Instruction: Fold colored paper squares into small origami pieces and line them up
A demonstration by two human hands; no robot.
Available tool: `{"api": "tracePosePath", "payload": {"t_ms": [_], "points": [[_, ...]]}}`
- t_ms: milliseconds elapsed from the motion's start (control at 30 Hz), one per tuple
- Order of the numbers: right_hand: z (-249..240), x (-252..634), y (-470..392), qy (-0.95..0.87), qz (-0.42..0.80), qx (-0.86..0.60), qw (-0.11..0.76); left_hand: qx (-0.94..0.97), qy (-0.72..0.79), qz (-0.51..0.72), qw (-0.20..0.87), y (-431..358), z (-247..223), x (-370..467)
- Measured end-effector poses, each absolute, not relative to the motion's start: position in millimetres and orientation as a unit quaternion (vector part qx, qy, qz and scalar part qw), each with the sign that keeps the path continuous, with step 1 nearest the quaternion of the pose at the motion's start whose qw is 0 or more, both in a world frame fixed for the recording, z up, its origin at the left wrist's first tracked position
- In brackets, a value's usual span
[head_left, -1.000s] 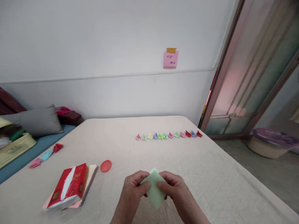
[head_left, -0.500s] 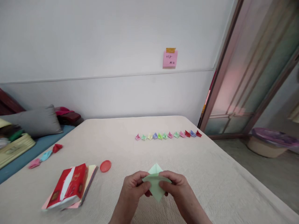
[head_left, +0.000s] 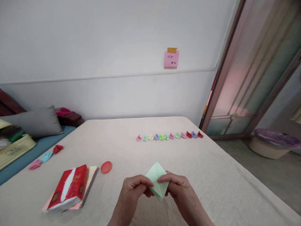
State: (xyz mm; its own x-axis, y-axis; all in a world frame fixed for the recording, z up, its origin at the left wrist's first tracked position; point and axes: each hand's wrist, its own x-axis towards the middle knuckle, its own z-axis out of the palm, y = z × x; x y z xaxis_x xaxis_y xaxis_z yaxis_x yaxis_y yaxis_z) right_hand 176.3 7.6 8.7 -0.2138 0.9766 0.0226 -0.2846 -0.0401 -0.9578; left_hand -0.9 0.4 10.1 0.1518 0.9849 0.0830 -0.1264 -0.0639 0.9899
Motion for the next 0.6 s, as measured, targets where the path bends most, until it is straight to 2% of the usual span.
{"api": "tracePosePath", "payload": {"t_ms": [433, 600], "points": [[15.2, 177.3, 6.3, -0.418, 0.625, -0.380, 0.538, 0.599, 0.419, 0.482, 0.483, -0.9, 17.3, -1.9], [13.2, 175.4, 7.5, -0.399, 0.652, -0.335, 0.551, 0.598, 0.426, 0.483, 0.477, -1.1, 17.3, -2.6]]}}
